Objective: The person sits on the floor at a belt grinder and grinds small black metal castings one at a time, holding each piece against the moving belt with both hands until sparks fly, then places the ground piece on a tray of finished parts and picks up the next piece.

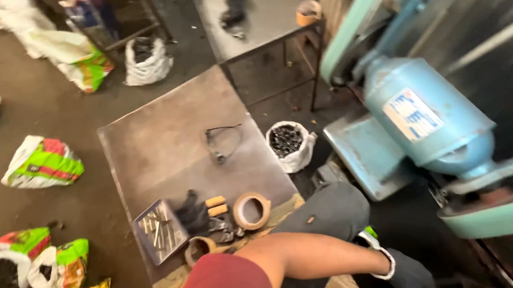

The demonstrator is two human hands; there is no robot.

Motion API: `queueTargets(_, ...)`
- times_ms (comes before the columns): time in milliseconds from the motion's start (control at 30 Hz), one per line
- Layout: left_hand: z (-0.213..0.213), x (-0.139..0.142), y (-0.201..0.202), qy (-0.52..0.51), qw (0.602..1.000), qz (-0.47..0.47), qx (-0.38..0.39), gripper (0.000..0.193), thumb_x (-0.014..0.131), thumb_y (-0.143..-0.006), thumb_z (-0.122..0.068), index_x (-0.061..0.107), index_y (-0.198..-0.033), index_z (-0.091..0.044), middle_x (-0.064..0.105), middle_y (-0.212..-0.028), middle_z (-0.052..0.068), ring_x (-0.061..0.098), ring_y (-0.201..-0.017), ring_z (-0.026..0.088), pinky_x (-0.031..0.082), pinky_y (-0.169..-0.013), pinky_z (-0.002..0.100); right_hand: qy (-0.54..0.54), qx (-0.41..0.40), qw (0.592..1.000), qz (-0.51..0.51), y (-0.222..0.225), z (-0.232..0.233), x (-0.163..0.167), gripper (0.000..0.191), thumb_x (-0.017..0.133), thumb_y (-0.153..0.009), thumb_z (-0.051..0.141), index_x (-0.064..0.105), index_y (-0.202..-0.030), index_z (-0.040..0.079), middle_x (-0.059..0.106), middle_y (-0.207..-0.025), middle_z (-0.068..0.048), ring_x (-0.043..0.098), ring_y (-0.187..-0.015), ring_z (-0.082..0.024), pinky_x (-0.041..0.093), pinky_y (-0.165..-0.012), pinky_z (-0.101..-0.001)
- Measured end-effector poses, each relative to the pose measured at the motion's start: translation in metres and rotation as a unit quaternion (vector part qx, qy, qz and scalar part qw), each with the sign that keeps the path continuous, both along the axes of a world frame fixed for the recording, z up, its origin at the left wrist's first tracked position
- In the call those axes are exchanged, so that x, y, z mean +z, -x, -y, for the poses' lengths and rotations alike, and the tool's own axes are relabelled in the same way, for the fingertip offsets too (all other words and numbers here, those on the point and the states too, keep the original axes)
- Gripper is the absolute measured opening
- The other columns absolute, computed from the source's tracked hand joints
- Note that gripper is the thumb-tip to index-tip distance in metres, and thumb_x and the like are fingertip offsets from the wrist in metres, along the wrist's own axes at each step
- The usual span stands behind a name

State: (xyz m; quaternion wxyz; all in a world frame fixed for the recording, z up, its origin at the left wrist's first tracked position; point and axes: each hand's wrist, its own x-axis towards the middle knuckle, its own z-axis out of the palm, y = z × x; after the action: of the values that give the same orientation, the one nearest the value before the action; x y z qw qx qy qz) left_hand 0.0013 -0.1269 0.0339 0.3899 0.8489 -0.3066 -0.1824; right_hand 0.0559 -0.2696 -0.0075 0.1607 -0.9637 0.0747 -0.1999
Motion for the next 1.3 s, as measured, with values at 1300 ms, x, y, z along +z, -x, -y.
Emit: queueTargets(1300,-0.069,-0.045,-0.023,-0.042,0.87,-0.08,0.484,0.04,0.063,-0.1,-0.037,0.076,-0.097,0.001,0.072,-0.093,0.025,0.069,-0.089,0.04,0.052,-0.078,0.048,-0.43,0.15,0.885,-0.095,0.027,-0.08,-0.027,0.023,0.061,-0.104,0.02,0.067,-0.102,-0.001,0.07,-0.091,-0.012,0.067,-0.084,-0.019,0.051,-0.078,-0.0344)
